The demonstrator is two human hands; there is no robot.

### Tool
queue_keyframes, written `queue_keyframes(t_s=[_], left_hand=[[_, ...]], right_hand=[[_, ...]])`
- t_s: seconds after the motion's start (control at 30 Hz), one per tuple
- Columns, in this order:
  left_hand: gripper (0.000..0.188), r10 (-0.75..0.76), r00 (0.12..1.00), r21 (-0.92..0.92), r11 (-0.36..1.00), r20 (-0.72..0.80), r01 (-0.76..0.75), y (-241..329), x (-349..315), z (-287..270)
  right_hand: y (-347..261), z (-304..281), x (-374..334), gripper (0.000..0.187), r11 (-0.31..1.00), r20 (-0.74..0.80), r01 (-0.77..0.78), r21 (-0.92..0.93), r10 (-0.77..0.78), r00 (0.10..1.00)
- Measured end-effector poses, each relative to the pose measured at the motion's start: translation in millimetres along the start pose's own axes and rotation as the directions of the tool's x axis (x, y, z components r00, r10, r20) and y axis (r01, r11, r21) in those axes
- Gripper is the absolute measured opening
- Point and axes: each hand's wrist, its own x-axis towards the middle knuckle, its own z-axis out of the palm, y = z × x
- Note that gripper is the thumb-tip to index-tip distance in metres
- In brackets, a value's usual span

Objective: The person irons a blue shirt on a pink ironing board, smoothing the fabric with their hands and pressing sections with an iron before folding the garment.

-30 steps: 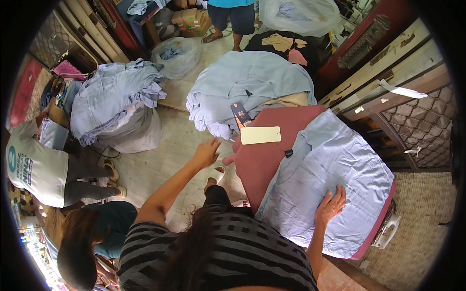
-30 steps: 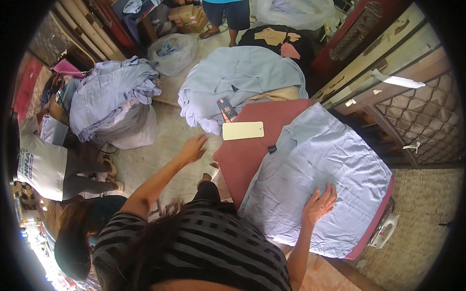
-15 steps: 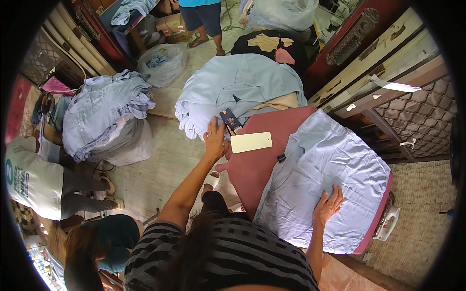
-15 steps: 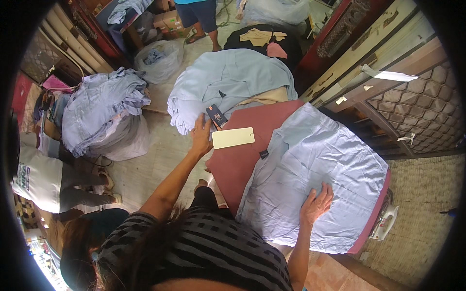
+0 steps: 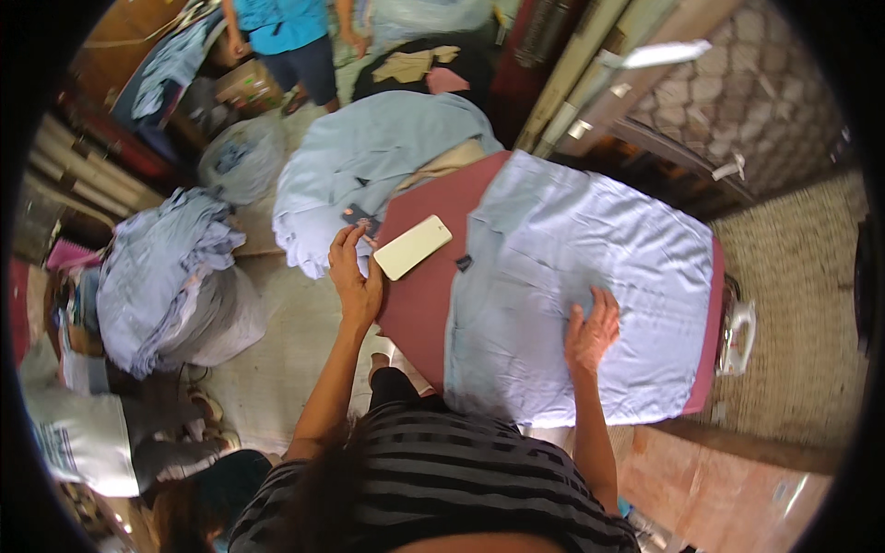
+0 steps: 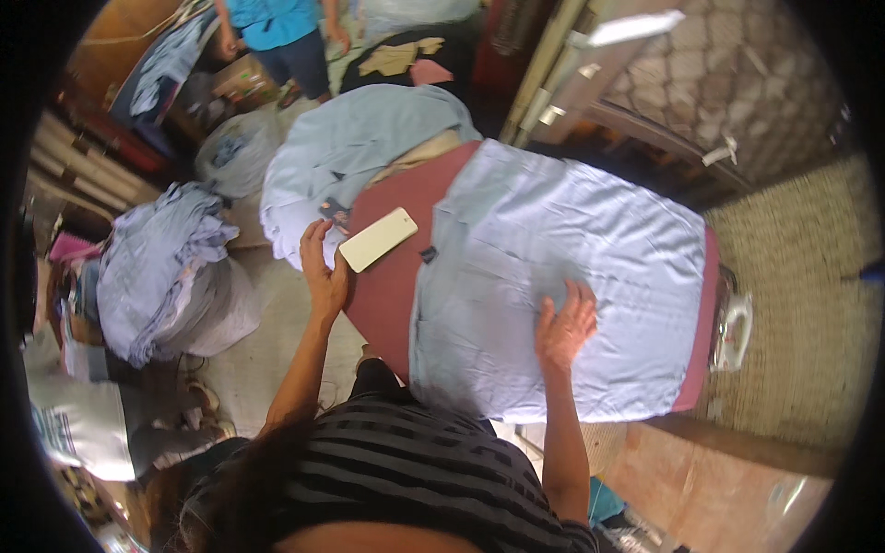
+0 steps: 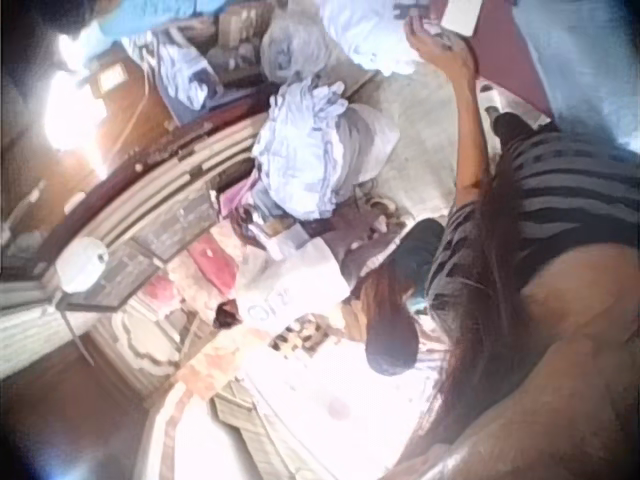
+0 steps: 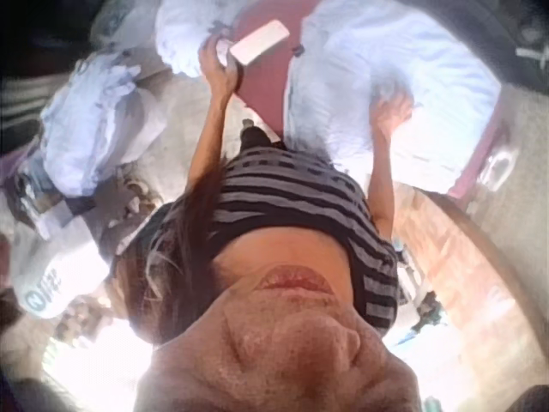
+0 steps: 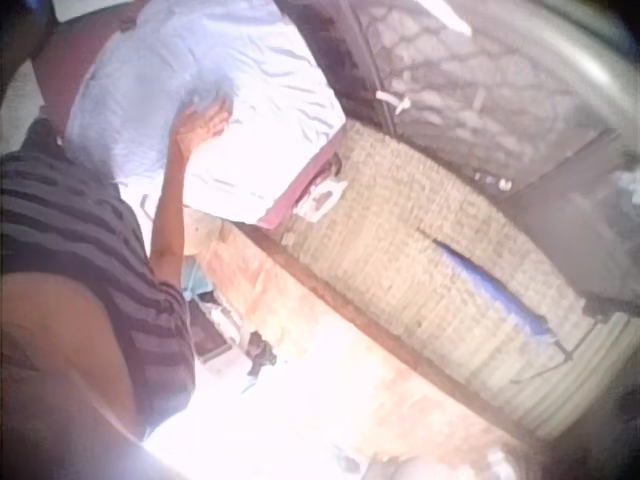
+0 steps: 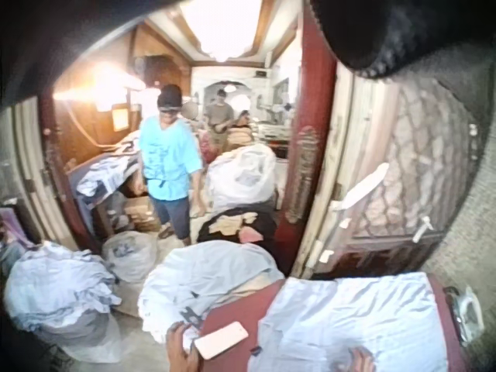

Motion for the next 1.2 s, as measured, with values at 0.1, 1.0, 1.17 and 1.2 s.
queue_keyframes(t_s=[0.1, 1.0, 1.17, 1.2], left_hand=[[0.053, 0.218, 0.964, 0.025, 0.974, 0.151, -0.225, 75, 3, -1], [0.04, 0.392, 0.782, -0.081, 0.91, 0.485, -0.406, 141, -8, 49], [0.048, 0.387, 0.665, -0.115, 0.903, 0.639, -0.415, 175, -22, 75], [0.05, 0.342, 0.686, -0.015, 0.9, 0.642, -0.435, 174, -26, 82]], right_hand=[[2, 0, 0, 0.051, 1.0, -0.022, 0.018, -0.017, -0.018, 1.0], [51, -40, 10, 0.052, 0.956, 0.026, 0.074, 0.282, -0.085, 0.996], [181, -77, 36, 0.04, 0.98, -0.109, 0.141, 0.144, -0.126, 0.986], [207, -80, 40, 0.038, 0.981, -0.117, 0.15, 0.126, -0.135, 0.984]])
